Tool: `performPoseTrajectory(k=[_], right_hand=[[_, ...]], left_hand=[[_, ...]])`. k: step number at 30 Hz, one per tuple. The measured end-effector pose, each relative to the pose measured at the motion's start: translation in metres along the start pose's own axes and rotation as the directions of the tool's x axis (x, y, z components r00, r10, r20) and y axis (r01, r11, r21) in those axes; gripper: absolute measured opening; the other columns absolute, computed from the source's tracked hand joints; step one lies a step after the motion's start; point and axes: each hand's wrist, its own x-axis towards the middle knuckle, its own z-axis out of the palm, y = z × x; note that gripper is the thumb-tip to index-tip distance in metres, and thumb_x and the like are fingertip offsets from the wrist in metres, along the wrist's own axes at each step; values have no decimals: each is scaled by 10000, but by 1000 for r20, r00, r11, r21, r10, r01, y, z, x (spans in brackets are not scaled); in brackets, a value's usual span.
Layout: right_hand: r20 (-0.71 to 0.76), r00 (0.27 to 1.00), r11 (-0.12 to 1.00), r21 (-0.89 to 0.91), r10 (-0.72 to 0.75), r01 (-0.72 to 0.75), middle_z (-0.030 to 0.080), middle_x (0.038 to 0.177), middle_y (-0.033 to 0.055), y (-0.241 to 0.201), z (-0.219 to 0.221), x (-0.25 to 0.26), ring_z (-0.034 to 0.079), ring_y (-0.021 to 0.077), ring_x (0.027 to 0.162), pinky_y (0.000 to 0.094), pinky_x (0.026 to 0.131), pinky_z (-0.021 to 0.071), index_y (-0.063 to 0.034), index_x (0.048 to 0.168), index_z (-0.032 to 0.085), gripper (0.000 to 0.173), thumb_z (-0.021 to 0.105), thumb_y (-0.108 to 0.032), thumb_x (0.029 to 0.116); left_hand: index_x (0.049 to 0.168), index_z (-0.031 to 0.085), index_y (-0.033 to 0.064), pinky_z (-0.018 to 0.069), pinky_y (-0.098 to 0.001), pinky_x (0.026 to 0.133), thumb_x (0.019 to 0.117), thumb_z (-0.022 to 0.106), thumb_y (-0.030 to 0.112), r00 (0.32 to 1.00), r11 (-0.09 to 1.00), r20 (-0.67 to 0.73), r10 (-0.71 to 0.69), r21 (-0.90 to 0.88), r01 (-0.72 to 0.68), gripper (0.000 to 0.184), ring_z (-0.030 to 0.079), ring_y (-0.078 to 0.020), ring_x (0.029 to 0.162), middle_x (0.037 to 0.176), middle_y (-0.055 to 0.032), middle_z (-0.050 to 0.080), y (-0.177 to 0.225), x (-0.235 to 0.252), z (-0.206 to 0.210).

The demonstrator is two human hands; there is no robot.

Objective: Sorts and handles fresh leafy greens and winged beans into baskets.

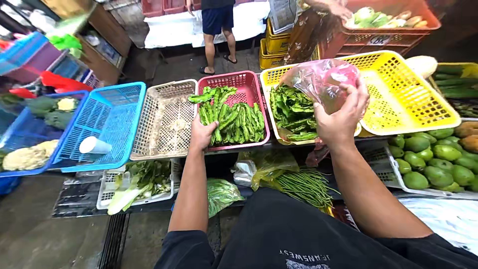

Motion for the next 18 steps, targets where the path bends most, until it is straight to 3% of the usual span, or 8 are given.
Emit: performPoseTrajectory(k=[2,4,7,9,10,12,14,18], right_hand=[[115,993,992,127,10,-25,493,1474,222,-24,-3,13,512,356,1340,538,1099,446,-26,1387,542,553,696,-266,914],[396,918,943,305,1,-133,647,1280,178,-49,21,23,650,268,1168,481,998,552,-22,1319,588,421,677,-212,954],[802,597,822,327,20,-467,689,1193,169,-75,89,25,688,281,1057,507,911,574,-31,1275,638,393,647,-323,1012],[910,414,735,255,38,-628,665,1236,185,-92,119,23,669,306,1072,529,911,556,-34,1302,630,466,610,-411,1029],[925,379,707,250,27,-661,680,1204,179,-97,130,22,671,293,1062,526,921,555,-34,1270,655,434,610,-392,1028],[924,381,663,271,23,-698,692,1113,143,-104,142,15,666,240,992,480,882,558,-45,1174,687,282,614,-279,1034],[895,439,639,293,78,-711,694,1087,113,-105,144,14,654,207,965,440,863,546,-49,1130,710,219,605,-218,1038],[778,553,490,372,299,-788,690,1095,134,-84,134,17,683,238,915,442,761,591,-35,1174,670,226,553,-189,1057]], left_hand=[[1424,514,67,626,-434,872,881,737,38,1000,999,6,-27,-28,27,588,725,-220,1027,1215,-131,704,-4,0,3],[1433,514,92,626,-441,856,881,744,48,997,996,29,-72,-47,73,600,727,-228,1012,1215,-127,706,-9,-2,8],[1429,503,77,627,-448,851,881,747,53,995,994,76,-59,-84,66,601,724,-234,1006,1212,-139,697,-16,-1,19],[1403,506,44,627,-443,853,882,745,33,995,992,92,-35,-114,45,573,722,-235,1002,1194,-153,694,-12,2,26],[1392,520,39,627,-439,859,879,749,27,995,994,91,-31,-105,41,562,724,-232,1003,1191,-152,698,-8,1,29],[1374,556,58,627,-443,864,863,767,42,997,999,77,-29,-30,31,553,730,-223,1002,1182,-134,715,-5,0,30],[1371,557,54,626,-451,868,866,772,61,999,1000,49,-18,6,17,549,731,-227,1001,1174,-139,716,-7,2,29],[1384,546,56,607,-507,883,850,797,139,996,989,-81,-32,139,43,595,720,-250,1025,1166,-159,707,-7,-2,33]])
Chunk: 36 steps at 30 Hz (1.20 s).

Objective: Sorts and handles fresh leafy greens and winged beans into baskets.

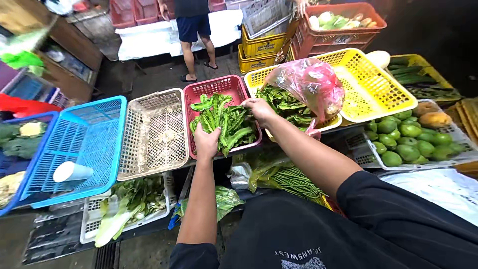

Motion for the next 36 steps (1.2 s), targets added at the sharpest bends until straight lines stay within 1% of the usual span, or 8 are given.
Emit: performPoseTrajectory(k=[7,13,15,18,21,24,31,36], right_hand=[[-318,944,889,452,90,68,646,914,81,6,-67,2,641,203,752,402,662,569,-86,1181,619,222,472,-217,1078],[-117,976,711,701,185,-50,625,845,48,30,-82,-3,596,157,643,305,562,523,-109,1082,598,357,424,-421,1081],[-57,984,791,604,170,-102,598,783,11,32,-80,-8,566,119,605,259,524,483,-134,1026,594,419,416,-509,1076],[-190,982,993,121,19,4,613,853,49,28,-71,-6,562,139,642,300,553,487,-81,1058,640,178,609,-253,1026],[-128,977,905,-413,-168,102,686,1127,168,22,-63,5,671,306,994,547,865,554,-68,1159,683,239,705,-179,949],[18,980,748,-643,-200,164,724,1059,154,23,-54,17,709,326,946,601,853,568,-138,1194,713,279,715,-263,945],[235,957,663,-691,-170,288,728,1059,165,29,-50,-19,709,357,957,640,848,564,-147,1325,650,447,762,-287,916],[300,942,828,-483,-148,284,714,1097,163,33,-46,-12,701,319,958,592,874,565,-138,1303,658,393,722,-322,962]], left_hand=[[1544,427,81,542,-621,929,875,722,252,992,742,122,15,665,-92,751,647,-395,1157,1403,-210,573,6,-16,44],[1516,478,93,506,-583,962,836,770,333,965,558,244,90,790,-252,778,608,-382,1187,1307,-192,625,7,-23,47],[1559,414,95,498,-591,971,822,796,310,953,513,283,108,805,-297,858,604,-400,1190,1291,-200,633,1,-27,46],[1594,352,102,542,-547,933,835,774,208,950,501,293,111,809,-309,875,638,-389,1141,1255,-209,639,-8,-32,45],[1595,355,120,544,-566,941,856,749,188,958,551,282,47,793,-261,840,652,-377,1152,1283,-197,644,0,-32,39],[1567,394,140,530,-622,952,863,740,196,981,731,194,-8,670,-127,787,668,-384,1138,1276,-200,669,13,-22,32],[1529,385,91,541,-573,981,854,788,166,993,986,-80,-88,137,99,789,637,-323,1204,1336,-195,626,6,-14,61],[1506,426,64,545,-533,1011,845,797,154,990,982,-140,-24,183,50,763,641,-283,1214,1324,-186,637,2,-29,78]])
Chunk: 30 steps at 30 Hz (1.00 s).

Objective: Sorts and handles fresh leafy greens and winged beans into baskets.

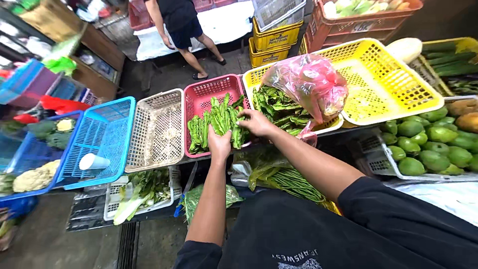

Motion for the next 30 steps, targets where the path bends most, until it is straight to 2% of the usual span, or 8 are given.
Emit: performPoseTrajectory(k=[3,7,14,16,18,23,27,30], right_hand=[[-55,998,999,-32,-27,25,713,1147,147,-4,-14,23,694,330,1036,619,901,549,-160,1233,688,301,690,-294,964],[99,991,966,-234,-91,112,701,1234,149,-9,-21,42,667,362,1134,639,978,510,-252,1475,564,518,680,-290,971],[-44,992,983,-146,-118,110,729,1054,110,10,-39,18,718,290,913,555,839,591,-170,1392,607,450,695,-270,962],[-82,993,984,-165,-90,75,703,1122,145,19,-43,24,691,342,1004,594,889,559,-151,1437,561,516,698,-259,951],[27,997,966,-249,-69,73,671,1254,179,29,-42,30,651,376,1147,624,976,514,-137,1486,527,552,664,-263,966],[182,974,907,-373,-135,195,705,1185,140,44,-34,20,668,349,1116,636,928,531,-199,1248,726,289,639,-232,974],[176,975,934,-305,-137,186,718,1182,106,47,-44,-5,680,300,1114,587,969,538,-166,1236,719,269,642,-242,990],[166,979,977,-156,-121,147,730,1089,102,46,-60,-37,709,262,965,542,884,570,-153,1207,709,239,636,-271,1012]], left_hand=[[1576,362,81,497,-585,1044,880,733,206,993,914,-45,106,398,-79,799,597,-347,1282,1449,-192,565,19,-7,0],[1571,376,118,560,-596,910,868,779,369,995,757,25,97,648,-90,848,641,-398,1147,1389,-228,554,25,-9,25],[1394,620,129,516,-546,1016,918,742,329,971,731,46,233,651,-206,530,587,-344,1236,1363,-151,593,3,-11,35],[1328,672,134,495,-549,1018,938,707,364,959,720,43,281,651,-240,454,584,-340,1222,1334,-138,616,1,-7,28],[1293,695,129,474,-564,1027,959,666,357,951,719,60,304,640,-271,405,573,-344,1232,1334,-135,621,1,-6,19],[1279,691,94,508,-521,1046,1043,536,260,982,862,42,183,473,-181,327,644,-265,1193,1279,-123,678,26,26,-4],[1231,722,121,514,-586,1011,1003,568,212,992,797,128,8,598,-84,290,681,-285,1144,1206,-102,727,55,62,-14],[1231,711,113,528,-573,994,989,604,237,985,794,161,54,592,-140,292,689,-278,1114,1182,-102,727,71,84,3]])
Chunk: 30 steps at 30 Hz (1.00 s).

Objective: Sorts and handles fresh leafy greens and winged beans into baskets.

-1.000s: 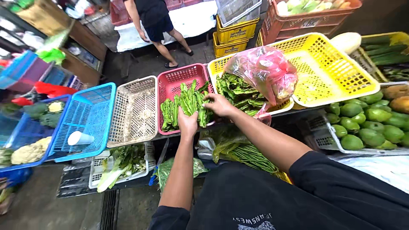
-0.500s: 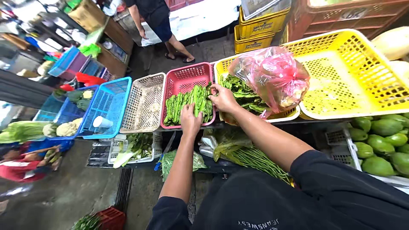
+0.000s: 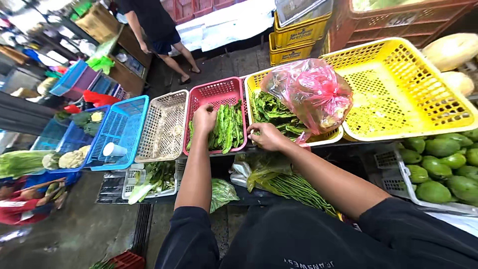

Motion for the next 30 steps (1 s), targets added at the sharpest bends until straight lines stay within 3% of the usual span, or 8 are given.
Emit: performPoseTrajectory(k=[5,8,11,14,16,20,25,30], right_hand=[[-197,979,986,149,-43,74,738,946,38,4,-8,-35,701,151,799,423,782,597,-156,1139,731,186,627,-260,1025],[-360,931,940,293,-63,176,727,1089,46,16,-3,-42,696,131,968,377,905,590,-99,1169,701,208,625,-214,1013],[-457,889,924,329,-26,197,684,1257,84,31,-12,-58,657,151,1140,367,1021,542,-64,1280,647,317,607,-198,996],[-404,915,939,312,-4,142,677,1273,115,44,-10,-63,666,207,1140,439,1009,544,-91,1351,601,381,613,-182,981],[-356,934,943,314,15,105,686,1251,130,50,-3,-63,672,237,1131,472,1002,542,-102,1357,601,378,605,-203,993],[-314,947,913,403,73,64,719,1127,117,52,-3,-63,718,217,945,445,911,587,-97,1314,622,309,557,-216,1036],[-402,915,876,453,33,168,687,1094,98,30,-13,-57,670,171,864,384,829,573,-71,1239,640,257,512,-197,1055],[-318,948,658,710,-19,251,637,918,94,-43,-3,-60,663,173,788,383,772,596,20,1232,522,234,445,-100,1046]], left_hand=[[1353,660,144,432,-630,1072,890,716,237,960,941,194,204,232,-247,476,562,-360,1297,1336,-137,648,57,56,39],[1215,730,139,421,-736,1012,886,722,269,936,875,313,163,392,-283,354,621,-431,1184,1185,-192,707,61,73,67],[993,761,131,447,-754,931,930,668,311,943,863,253,218,400,-307,212,666,-446,1029,1020,-195,729,53,83,91],[1158,766,136,409,-696,1060,986,583,260,973,941,102,206,252,-225,280,646,-408,1173,1173,-185,726,61,72,62],[1176,742,47,472,-609,1059,1003,576,194,957,968,-144,250,18,-251,282,667,-360,1163,1183,-203,718,58,54,35],[1093,731,-69,558,-391,967,985,566,69,709,851,-614,347,-112,-513,241,717,-254,1038,1092,-232,731,26,-8,3],[1163,713,-59,494,-584,1030,972,534,50,869,956,-421,261,-11,-293,284,669,-405,1159,1190,-268,700,-66,-96,25],[1147,675,-103,591,-301,921,976,611,94,875,816,-456,163,-437,-379,268,712,-130,1003,1101,-162,729,-50,-190,43]])
